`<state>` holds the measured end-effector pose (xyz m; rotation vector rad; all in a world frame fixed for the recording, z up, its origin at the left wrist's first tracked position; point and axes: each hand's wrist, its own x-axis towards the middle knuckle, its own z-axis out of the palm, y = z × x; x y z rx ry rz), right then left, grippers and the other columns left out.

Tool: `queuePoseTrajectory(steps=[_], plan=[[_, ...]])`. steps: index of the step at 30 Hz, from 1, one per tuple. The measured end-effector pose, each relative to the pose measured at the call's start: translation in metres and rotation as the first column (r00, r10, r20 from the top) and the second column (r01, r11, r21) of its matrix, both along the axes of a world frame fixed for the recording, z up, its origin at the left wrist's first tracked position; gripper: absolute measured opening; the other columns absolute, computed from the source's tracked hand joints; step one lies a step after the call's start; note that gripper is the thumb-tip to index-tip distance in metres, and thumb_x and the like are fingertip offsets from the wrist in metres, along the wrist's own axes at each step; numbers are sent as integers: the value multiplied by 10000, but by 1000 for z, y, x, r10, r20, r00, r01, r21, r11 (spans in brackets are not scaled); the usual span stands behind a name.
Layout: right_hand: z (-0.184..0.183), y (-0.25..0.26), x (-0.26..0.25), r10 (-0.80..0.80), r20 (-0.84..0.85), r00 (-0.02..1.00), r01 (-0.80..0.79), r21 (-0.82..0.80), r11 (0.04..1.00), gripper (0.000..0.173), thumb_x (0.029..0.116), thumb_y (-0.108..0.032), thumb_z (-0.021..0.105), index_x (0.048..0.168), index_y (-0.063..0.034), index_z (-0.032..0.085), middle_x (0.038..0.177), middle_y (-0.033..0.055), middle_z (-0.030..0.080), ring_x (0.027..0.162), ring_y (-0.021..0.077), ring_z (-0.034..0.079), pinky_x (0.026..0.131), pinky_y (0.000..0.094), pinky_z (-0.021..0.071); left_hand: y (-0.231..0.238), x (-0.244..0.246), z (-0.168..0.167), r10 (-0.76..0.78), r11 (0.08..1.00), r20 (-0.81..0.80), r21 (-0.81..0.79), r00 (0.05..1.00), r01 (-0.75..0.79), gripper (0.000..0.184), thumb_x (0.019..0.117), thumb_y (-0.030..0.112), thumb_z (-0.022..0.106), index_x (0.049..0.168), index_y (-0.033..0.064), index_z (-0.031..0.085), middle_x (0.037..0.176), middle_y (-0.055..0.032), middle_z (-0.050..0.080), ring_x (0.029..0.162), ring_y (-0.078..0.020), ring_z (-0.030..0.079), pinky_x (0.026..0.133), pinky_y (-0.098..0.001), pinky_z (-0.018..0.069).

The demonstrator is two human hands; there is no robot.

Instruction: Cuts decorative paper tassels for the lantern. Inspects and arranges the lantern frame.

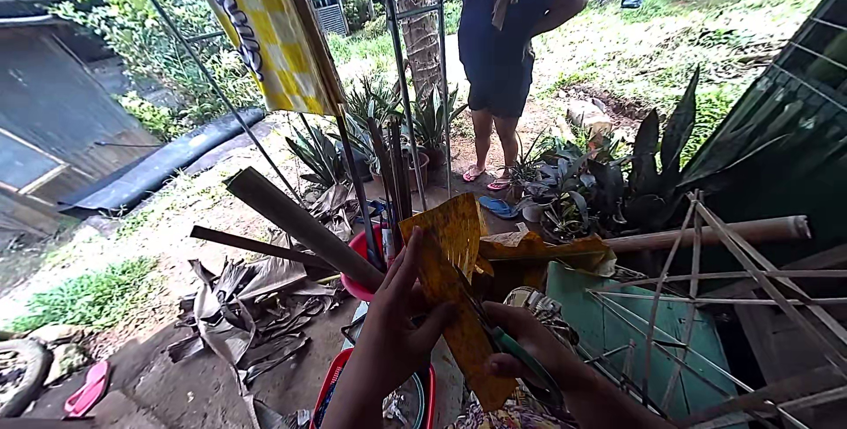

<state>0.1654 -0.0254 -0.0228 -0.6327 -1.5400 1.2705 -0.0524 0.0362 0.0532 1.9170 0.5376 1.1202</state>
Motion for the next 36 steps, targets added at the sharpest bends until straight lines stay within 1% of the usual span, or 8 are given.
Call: queuePoseTrajectory(steps=[9,13,16,24,27,29,34,36], plan=[[3,1,-7,-77,-16,997,77,39,996,490,887,-395,795,1181,-34,641,986,15,728,891,57,701,791,250,602,-5,3,-4,-47,999,-42,8,998,48,947,881,0,757,1639,93,196,1614,-119,358,987,-188,737,828,-347,659],[1,2,-8,-145,21,989,143,73,987,470,868,-440,801,1091,-52,655,888,-12,698,803,22,670,716,216,579,-8,2,-1,-43,999,-48,4,998,44,947,876,11,767,1633,72,202,1610,-134,360,989,-176,735,825,-335,657],[-2,2,-7,-158,17,987,156,72,985,462,853,-432,820,1074,-56,669,841,-23,684,745,7,642,666,197,557,-11,3,1,-58,998,-54,3,997,58,946,879,-9,755,1635,72,192,1614,-138,349,1014,-182,731,845,-339,654],[2,1,-6,-114,-41,993,117,70,991,492,874,-415,803,1153,-38,655,972,17,723,887,58,697,789,259,602,-14,7,-4,-55,998,-100,37,993,59,944,892,24,748,1631,25,159,1625,-151,335,1102,-184,705,873,-349,646],[0,2,-5,-137,-29,990,139,66,988,445,862,-421,814,1072,-58,666,844,-16,683,751,19,647,669,210,558,-15,6,-3,-67,997,-106,35,992,71,972,889,21,753,1637,37,132,1632,-145,321,1092,-186,708,861,-352,650],[0,2,-4,-134,-34,990,136,61,989,431,861,-422,815,1038,-58,666,803,-23,664,705,11,624,632,199,538,-15,6,-3,-89,995,-107,28,990,92,989,892,15,749,1641,46,103,1639,-141,306,1096,-182,706,868,-349,647],[3,1,-5,-95,-66,993,99,58,993,509,885,-462,779,1132,-35,657,913,-2,699,817,27,666,726,218,576,-17,9,-5,-107,992,-145,49,984,115,1023,882,35,762,1642,40,76,1633,-146,315,1072,-158,708,840,-334,648],[4,2,-5,-104,-85,991,108,44,993,506,879,-450,788,1134,-32,658,916,-2,702,815,30,667,724,221,577,-17,10,-8,-109,992,-136,48,985,116,1057,884,45,766,1644,53,32,1643,-152,283,1056,-151,711,841,-330,647]])
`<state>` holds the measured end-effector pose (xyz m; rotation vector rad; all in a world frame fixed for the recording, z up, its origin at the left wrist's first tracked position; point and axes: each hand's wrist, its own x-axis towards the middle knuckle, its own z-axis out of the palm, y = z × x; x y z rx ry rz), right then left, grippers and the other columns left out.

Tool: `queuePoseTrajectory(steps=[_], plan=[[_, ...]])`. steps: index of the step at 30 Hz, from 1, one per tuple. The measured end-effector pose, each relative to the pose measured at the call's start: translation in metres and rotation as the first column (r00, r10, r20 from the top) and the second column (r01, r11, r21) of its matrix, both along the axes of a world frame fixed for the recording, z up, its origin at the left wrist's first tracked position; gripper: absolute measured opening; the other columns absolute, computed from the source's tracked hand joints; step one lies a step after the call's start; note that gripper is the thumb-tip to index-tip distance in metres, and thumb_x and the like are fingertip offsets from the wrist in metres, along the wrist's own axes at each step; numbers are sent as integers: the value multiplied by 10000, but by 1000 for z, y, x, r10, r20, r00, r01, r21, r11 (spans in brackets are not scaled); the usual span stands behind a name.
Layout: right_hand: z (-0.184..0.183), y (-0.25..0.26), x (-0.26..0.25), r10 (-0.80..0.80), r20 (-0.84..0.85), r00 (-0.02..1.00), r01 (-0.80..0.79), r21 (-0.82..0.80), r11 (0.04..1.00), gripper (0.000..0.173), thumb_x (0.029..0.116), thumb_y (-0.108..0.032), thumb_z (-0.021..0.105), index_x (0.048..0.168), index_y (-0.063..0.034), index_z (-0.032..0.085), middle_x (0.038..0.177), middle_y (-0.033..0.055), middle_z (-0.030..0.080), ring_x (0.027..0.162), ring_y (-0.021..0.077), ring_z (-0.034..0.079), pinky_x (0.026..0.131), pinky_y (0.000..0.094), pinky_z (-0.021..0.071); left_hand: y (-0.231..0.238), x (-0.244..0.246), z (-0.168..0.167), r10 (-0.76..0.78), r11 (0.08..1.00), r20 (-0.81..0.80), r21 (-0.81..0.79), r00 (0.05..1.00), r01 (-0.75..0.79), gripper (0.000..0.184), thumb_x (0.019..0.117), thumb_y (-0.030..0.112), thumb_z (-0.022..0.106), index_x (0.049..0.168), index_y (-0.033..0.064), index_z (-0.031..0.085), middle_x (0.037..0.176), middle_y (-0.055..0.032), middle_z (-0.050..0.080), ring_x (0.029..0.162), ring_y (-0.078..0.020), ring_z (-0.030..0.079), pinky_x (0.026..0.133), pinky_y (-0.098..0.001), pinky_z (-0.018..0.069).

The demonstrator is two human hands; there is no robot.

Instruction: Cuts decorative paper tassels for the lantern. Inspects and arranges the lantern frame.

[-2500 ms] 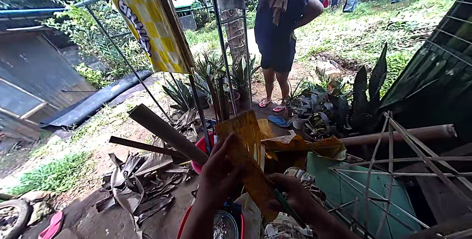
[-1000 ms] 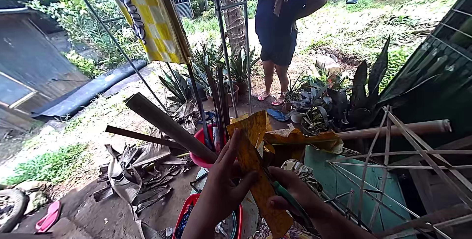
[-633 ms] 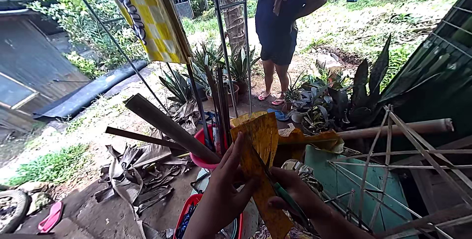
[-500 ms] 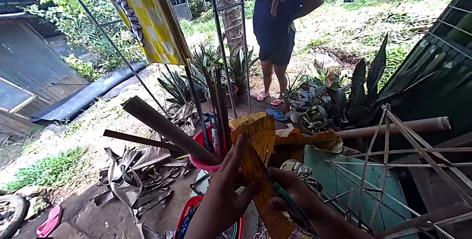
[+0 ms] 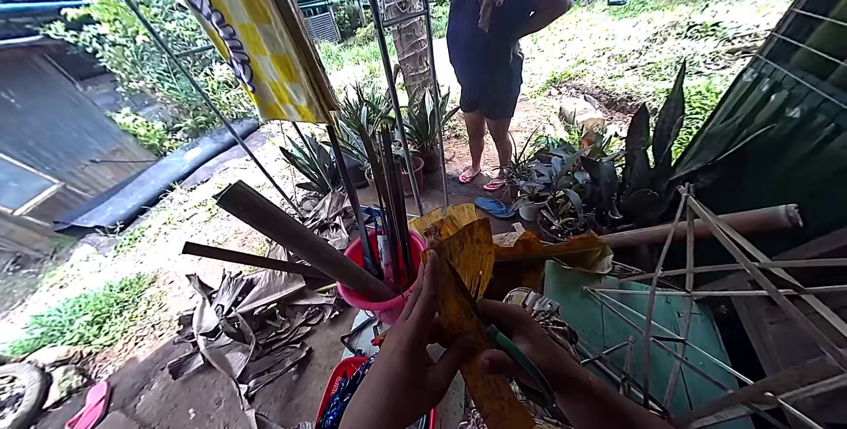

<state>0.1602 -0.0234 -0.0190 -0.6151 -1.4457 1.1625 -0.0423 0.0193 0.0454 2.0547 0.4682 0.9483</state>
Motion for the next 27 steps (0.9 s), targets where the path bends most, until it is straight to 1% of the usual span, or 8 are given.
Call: queuePoseTrajectory(steps=[3,5,7,12,16,20,24,27], plan=[[-1,0,-2,-31,-12,999,31,-7,999,434,871,-406,807,1092,-60,666,854,-40,679,750,-5,634,671,182,547,0,-1,-3,-8,1000,37,-19,999,9,1095,889,33,761,1647,101,-27,1623,-141,313,1043,-158,719,861,-341,648],[-1,0,-3,-42,-21,999,42,2,999,425,866,-389,814,1094,-59,675,865,-36,696,771,-2,652,693,186,562,0,0,-5,-24,1000,64,-7,998,25,1074,905,37,750,1655,140,-11,1634,-121,300,1054,-154,716,873,-339,644],[-1,1,-4,-50,-35,998,50,10,999,440,869,-401,809,1098,-52,670,877,-21,701,786,16,665,705,206,574,-1,0,-10,-18,1000,80,15,997,17,1014,925,53,735,1660,160,45,1644,-111,293,1079,-158,708,888,-340,639],[4,1,-4,-58,-55,997,57,-12,998,484,875,-454,788,1111,-49,666,907,-18,712,819,32,683,731,234,589,-9,5,-15,43,997,43,69,998,-46,796,929,62,725,1604,47,302,1658,-161,268,1117,-98,678,844,-255,620],[1,3,-6,-61,-59,996,60,-11,998,436,865,-397,815,1092,-54,670,880,-20,702,782,23,667,700,217,576,-12,5,-23,87,991,59,92,994,-92,721,945,93,715,1583,92,380,1647,-157,299,1202,-103,641,879,-244,605],[1,5,-6,-71,-58,996,70,-5,998,411,859,-370,826,1087,-59,683,875,-30,711,775,11,671,693,205,577,-20,3,-30,112,987,47,107,993,-117,631,958,85,696,1542,96,457,1610,-167,359,1135,-66,657,853,-212,600],[1,7,-6,-68,-34,997,69,17,997,409,858,-382,825,1061,-60,675,837,-44,686,734,-6,643,656,186,554,-27,2,-31,137,986,31,90,990,-139,638,944,67,704,1536,102,468,1611,-168,355,1136,-75,659,840,-223,608],[3,7,-5,-57,-16,998,57,24,998,465,866,-431,807,1100,-54,664,853,-42,682,743,-10,638,658,181,549,-32,0,-29,169,982,42,74,985,-171,663,956,112,713,1560,133,438,1642,-143,302,1143,-84,663,821,-236,624]])
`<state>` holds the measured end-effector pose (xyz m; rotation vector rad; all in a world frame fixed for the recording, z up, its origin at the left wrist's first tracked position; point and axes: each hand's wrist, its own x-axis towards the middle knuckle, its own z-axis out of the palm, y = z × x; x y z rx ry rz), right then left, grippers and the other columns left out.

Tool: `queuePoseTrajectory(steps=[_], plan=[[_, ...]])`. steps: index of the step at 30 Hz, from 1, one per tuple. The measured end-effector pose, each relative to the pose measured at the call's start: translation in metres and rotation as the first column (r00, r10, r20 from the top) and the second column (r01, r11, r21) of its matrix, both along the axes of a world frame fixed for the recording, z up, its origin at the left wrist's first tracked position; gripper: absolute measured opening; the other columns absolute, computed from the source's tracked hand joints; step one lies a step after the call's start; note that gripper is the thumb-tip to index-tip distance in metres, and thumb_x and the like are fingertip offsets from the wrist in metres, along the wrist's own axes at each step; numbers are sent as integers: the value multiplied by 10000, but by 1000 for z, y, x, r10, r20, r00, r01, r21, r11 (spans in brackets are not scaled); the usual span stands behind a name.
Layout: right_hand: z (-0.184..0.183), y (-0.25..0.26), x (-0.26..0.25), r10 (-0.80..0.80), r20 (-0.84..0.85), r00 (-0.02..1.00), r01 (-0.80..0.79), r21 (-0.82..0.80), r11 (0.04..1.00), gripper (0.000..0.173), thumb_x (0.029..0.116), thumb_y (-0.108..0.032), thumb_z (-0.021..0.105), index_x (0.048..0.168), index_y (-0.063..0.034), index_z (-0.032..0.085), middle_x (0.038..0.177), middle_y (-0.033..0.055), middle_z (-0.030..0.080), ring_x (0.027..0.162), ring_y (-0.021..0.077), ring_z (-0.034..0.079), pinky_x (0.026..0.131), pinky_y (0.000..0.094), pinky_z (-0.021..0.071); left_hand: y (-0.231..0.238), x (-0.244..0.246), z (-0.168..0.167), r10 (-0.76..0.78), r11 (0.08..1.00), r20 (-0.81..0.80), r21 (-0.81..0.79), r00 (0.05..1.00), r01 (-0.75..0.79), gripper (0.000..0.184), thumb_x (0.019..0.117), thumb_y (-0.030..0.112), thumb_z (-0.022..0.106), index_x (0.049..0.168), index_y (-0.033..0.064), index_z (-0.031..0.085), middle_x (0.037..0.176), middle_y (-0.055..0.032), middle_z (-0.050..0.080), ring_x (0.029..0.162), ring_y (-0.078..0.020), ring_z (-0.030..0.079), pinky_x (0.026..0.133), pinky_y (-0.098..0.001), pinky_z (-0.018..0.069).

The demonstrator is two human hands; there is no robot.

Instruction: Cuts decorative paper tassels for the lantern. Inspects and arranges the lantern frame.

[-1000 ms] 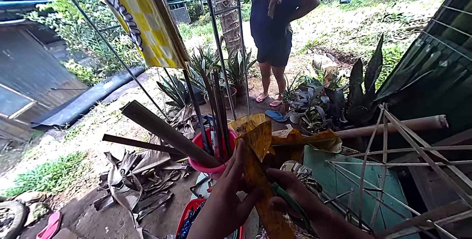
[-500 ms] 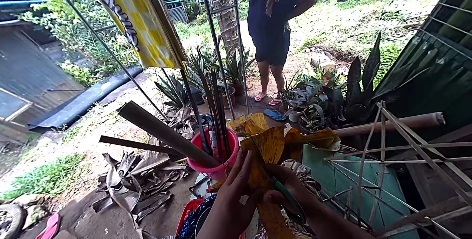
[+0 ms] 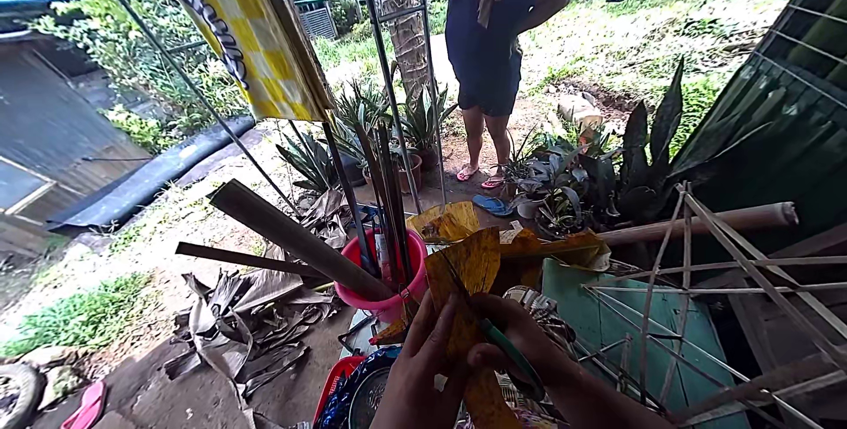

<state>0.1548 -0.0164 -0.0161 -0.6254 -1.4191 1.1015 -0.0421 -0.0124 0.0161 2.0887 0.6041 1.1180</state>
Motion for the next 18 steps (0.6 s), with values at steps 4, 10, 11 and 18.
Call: queuePoseTrajectory(steps=[4,10,11,18], plan=[[3,-2,-1,8,-20,1000,-9,-43,999,537,857,-482,795,1151,-59,645,907,-52,692,802,-13,652,710,185,561,-8,2,2,41,998,15,-42,999,-40,636,947,111,727,1531,107,475,1590,-119,380,975,-67,703,753,-242,638],[2,-1,-2,-14,-30,999,13,-41,999,575,861,-507,780,1164,-37,647,959,-16,714,867,26,682,773,230,587,-7,4,-5,-11,997,43,-72,999,14,669,929,67,734,1537,90,458,1572,-117,400,966,-80,708,735,-252,644],[2,-1,-2,-19,-33,999,18,-43,999,564,859,-499,788,1150,-34,654,941,-14,711,845,26,678,752,227,585,-8,4,-5,-21,996,38,-80,999,24,690,924,52,734,1547,87,441,1577,-125,386,988,-89,708,742,-261,647],[4,1,4,62,34,998,-61,-11,998,616,868,-483,786,1215,-3,616,1002,20,712,913,48,686,811,248,592,-3,4,2,66,998,-7,-9,998,-66,744,920,52,728,1578,91,381,1602,-150,363,1120,-105,677,794,-264,634]])
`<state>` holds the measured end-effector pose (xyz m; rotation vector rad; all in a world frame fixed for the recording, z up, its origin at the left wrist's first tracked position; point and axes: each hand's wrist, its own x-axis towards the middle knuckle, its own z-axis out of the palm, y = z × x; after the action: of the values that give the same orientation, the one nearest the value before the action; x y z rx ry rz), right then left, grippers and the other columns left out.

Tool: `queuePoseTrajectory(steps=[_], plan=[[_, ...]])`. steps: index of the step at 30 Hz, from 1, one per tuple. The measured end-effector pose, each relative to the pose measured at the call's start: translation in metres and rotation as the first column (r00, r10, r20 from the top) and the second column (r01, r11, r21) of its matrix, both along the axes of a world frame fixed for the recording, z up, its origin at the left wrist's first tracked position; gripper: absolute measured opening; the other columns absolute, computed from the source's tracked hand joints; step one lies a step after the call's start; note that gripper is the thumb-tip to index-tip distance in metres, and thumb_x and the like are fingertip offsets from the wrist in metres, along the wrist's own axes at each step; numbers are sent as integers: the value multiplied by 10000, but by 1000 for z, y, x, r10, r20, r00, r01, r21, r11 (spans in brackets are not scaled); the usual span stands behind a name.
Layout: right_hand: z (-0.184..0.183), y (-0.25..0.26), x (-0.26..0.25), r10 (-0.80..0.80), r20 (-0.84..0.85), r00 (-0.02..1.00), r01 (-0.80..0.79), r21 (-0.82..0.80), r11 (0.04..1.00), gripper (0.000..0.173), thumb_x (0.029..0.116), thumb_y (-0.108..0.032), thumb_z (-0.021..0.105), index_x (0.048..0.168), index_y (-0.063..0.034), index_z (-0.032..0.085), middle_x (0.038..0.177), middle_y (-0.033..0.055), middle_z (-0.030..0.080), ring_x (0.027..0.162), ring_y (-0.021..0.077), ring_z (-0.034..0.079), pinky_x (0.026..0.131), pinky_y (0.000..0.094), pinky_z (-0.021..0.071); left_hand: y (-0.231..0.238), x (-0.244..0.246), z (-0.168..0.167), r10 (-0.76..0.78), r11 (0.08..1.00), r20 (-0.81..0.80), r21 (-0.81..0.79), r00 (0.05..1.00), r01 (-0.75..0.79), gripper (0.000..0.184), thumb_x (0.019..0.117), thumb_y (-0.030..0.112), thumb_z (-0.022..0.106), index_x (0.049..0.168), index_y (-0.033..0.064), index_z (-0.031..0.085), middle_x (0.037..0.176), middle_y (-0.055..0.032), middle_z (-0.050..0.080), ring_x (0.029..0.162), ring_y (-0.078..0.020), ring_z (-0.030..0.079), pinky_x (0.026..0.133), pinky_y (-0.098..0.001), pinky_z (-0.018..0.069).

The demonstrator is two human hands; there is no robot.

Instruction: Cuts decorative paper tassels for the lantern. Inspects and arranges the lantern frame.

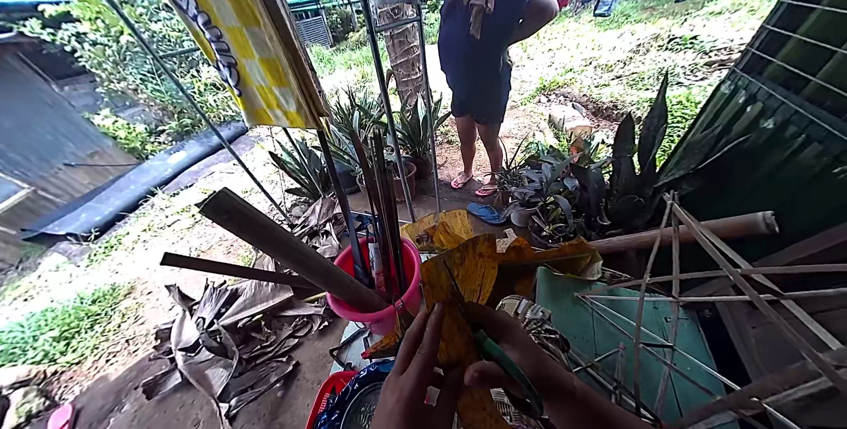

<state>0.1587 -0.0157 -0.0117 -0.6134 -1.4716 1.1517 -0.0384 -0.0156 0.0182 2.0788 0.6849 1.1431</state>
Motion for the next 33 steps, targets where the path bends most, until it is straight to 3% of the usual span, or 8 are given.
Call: queuePoseTrajectory(steps=[5,8,13,20,25,33], plan=[[-9,-1,5,69,162,984,-63,-40,997,715,846,-551,777,1241,8,570,1023,2,682,946,9,650,848,229,559,19,-6,21,148,985,22,89,989,-149,765,885,62,751,1563,65,399,1599,-172,361,1066,-91,694,739,-249,633],[-27,2,15,145,152,978,-130,-105,986,704,851,-548,779,1281,-31,571,1042,-16,666,934,5,632,833,226,549,40,-11,32,163,981,48,101,985,-167,810,875,83,769,1582,100,374,1604,-150,356,1006,-114,712,703,-278,645],[-59,1,37,198,117,973,-171,-204,964,616,857,-498,796,1247,-76,573,885,-22,656,751,34,635,669,209,544,68,-19,56,229,966,48,111,972,-233,850,898,135,759,1605,284,311,1620,-55,326,986,-122,720,721,-304,654],[-71,-8,54,161,230,960,-106,-234,967,625,813,-506,833,1237,-100,621,871,-45,628,691,4,604,620,182,531,84,-21,90,257,955,26,148,966,-258,949,828,-42,736,1622,196,275,1644,-83,250,975,-121,713,689,-299,644],[-65,-2,45,98,308,946,-50,-160,986,634,799,-500,843,1232,-80,649,913,-36,645,731,-21,582,653,159,507,88,-19,99,267,955,2,132,964,-265,979,834,-32,744,1633,238,246,1637,-70,257,976,-131,713,692,-307,647],[-57,8,33,74,171,982,-64,-61,996,579,827,-487,826,1211,-81,671,841,-47,648,661,-34,565,587,141,487,95,-14,93,223,972,21,67,975,-224,1003,818,-95,729,1633,251,259,1664,-60,222,843,-134,727,637,-315,647]])
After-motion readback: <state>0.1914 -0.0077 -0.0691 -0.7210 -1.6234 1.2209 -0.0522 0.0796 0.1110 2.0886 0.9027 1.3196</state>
